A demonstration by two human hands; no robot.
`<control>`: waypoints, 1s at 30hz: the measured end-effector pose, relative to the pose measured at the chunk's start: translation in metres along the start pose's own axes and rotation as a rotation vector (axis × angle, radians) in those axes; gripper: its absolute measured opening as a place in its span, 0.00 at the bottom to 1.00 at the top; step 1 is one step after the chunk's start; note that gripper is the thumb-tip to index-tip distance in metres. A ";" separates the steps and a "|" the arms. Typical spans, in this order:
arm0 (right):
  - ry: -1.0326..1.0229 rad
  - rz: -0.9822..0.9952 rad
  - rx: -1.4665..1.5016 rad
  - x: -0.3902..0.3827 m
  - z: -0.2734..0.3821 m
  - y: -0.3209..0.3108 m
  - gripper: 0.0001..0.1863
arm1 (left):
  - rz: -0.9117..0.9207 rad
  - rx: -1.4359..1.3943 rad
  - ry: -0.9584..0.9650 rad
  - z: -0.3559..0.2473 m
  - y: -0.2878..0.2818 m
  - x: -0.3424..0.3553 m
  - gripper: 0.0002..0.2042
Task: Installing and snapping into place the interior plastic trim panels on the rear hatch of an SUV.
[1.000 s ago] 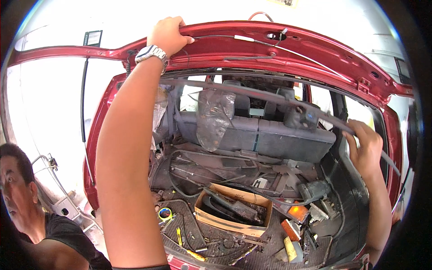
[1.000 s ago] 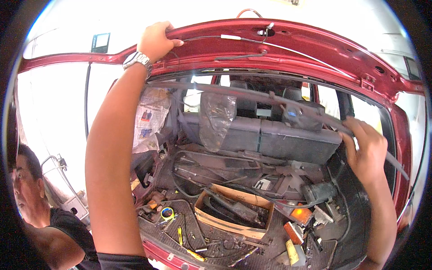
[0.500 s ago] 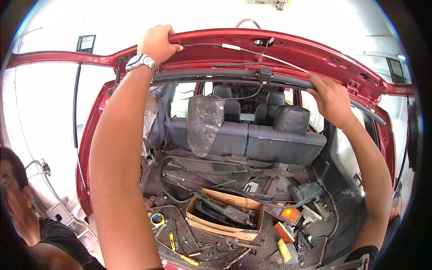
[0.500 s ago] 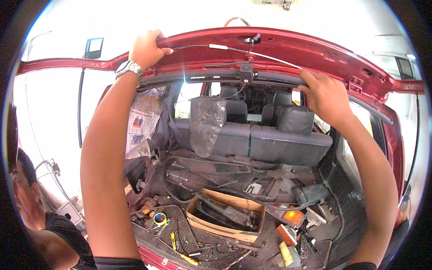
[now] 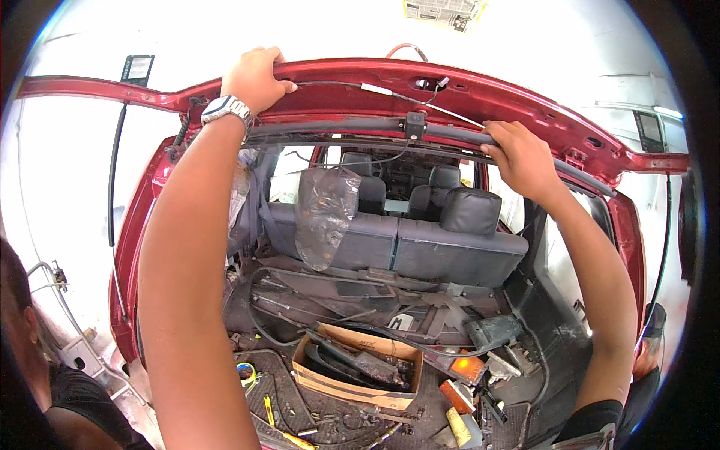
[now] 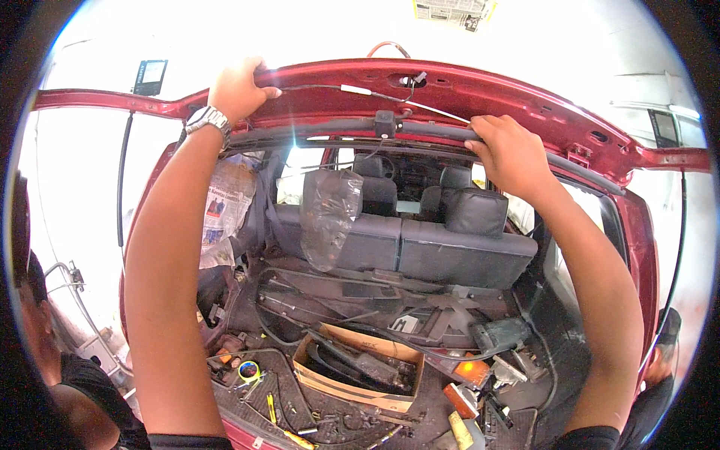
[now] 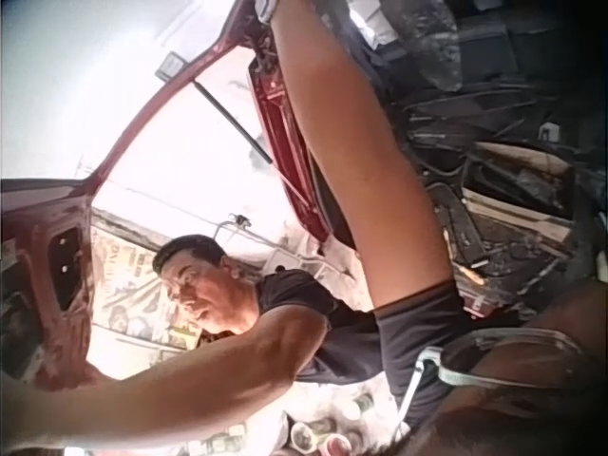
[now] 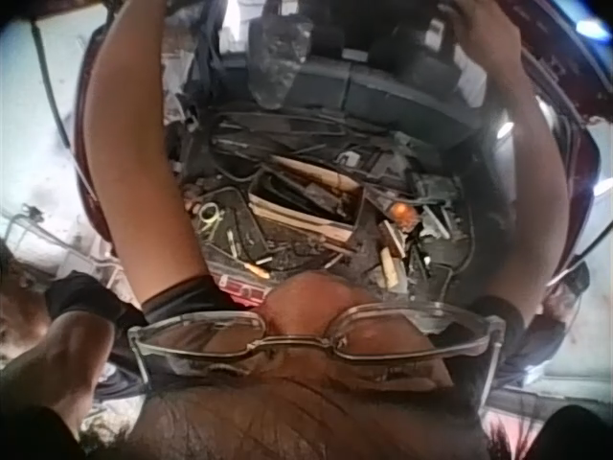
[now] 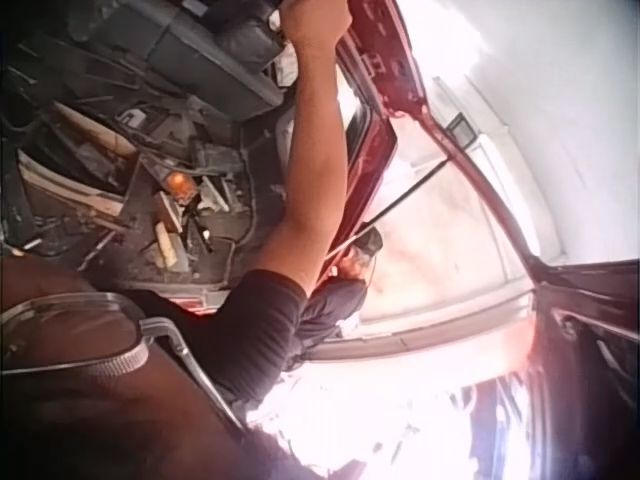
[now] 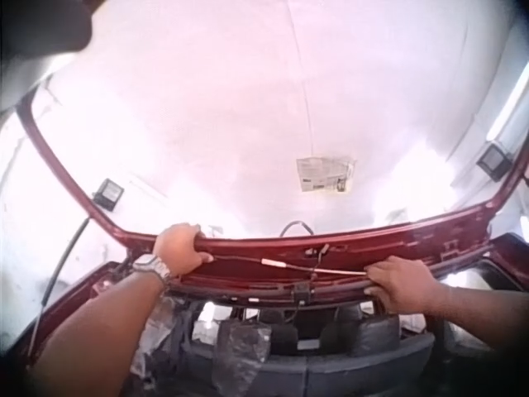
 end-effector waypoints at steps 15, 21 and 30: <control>0.059 0.023 0.059 0.019 -0.012 -0.020 0.10 | 0.030 -0.046 -0.020 0.003 0.004 0.001 0.23; 0.084 -0.025 0.007 0.020 -0.015 -0.029 0.10 | 0.015 -0.028 -0.002 0.005 0.003 0.002 0.25; 0.052 -0.112 0.016 0.015 -0.034 -0.047 0.11 | -0.065 -0.032 0.031 0.002 0.001 0.000 0.26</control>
Point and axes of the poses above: each hand's wrist, its own x-axis towards the middle knuckle, its own y-axis out of the palm, z = x × y, the point moved 3 cm from there along x, towards the middle knuckle, and after that the axes turned 15 degrees about x, right-handed, at the moved point
